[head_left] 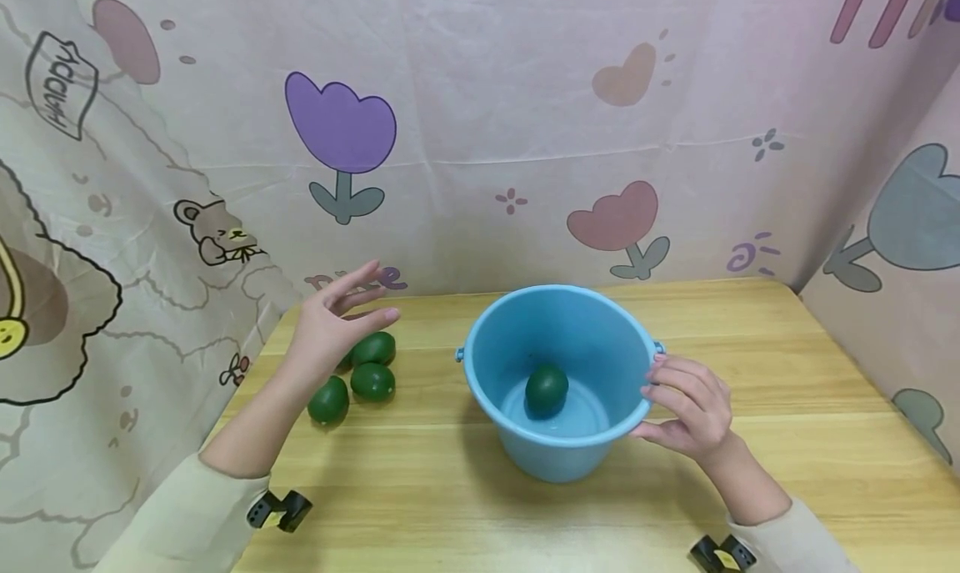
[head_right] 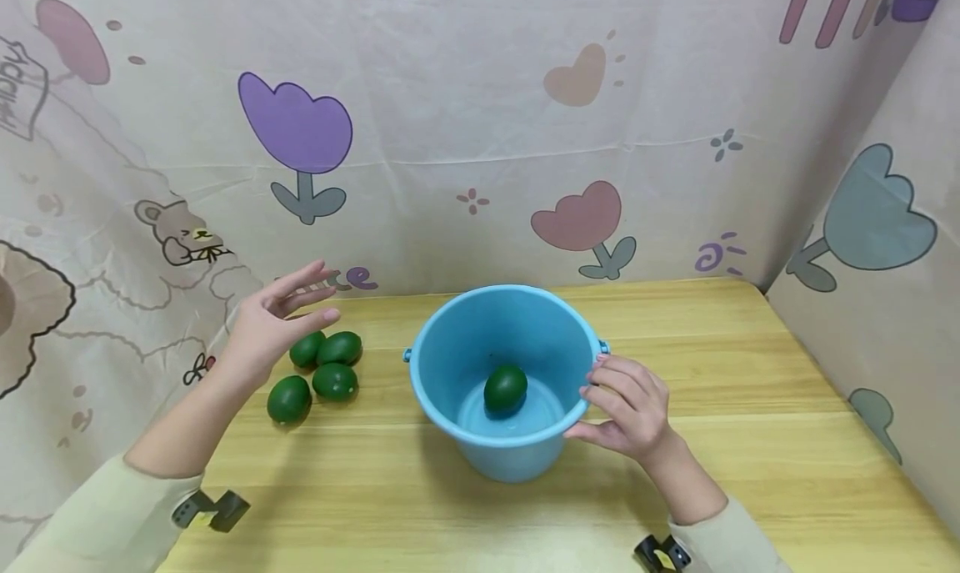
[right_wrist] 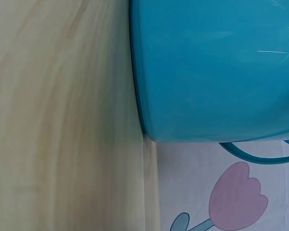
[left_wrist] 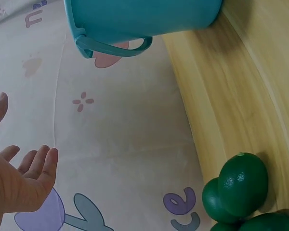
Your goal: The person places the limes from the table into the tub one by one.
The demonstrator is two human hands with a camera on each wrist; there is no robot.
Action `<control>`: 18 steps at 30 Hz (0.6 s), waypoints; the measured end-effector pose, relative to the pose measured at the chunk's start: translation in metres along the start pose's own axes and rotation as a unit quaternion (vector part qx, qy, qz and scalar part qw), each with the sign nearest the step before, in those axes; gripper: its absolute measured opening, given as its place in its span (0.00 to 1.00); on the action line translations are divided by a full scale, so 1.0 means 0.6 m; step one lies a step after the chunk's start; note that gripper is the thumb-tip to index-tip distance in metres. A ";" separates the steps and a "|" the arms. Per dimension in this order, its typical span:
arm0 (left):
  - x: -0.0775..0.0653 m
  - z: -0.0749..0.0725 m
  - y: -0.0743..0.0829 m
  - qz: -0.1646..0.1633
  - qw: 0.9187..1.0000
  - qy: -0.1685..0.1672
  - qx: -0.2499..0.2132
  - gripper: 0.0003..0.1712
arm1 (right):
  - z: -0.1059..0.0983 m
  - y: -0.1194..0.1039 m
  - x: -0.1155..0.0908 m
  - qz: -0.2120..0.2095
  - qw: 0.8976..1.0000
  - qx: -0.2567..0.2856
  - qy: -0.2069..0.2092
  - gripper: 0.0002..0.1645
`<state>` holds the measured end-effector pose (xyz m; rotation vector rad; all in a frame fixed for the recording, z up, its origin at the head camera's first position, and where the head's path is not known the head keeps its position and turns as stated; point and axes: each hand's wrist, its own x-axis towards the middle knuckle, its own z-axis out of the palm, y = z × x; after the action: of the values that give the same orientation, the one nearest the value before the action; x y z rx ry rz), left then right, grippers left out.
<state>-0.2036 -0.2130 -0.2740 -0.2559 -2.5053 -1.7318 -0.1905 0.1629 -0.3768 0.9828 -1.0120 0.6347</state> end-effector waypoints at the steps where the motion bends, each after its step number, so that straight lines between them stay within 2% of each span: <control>1: 0.000 -0.001 -0.002 0.001 1.000 0.003 0.000 0.41 | 0.000 0.000 0.000 0.000 1.000 0.000 -0.001 0.30; 10: -0.001 -0.006 -0.015 -0.011 1.000 0.028 0.003 0.40 | 0.006 -0.003 0.010 0.004 1.000 0.004 0.002 0.30; 18: -0.005 -0.010 -0.032 -0.006 0.999 0.034 -0.028 0.39 | 0.013 -0.005 0.025 0.005 1.000 0.005 0.007 0.30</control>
<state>-0.2043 -0.2255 -0.2899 -0.1833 -2.4193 -1.7860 -0.1852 0.1545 -0.3629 0.9823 -1.0025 0.6543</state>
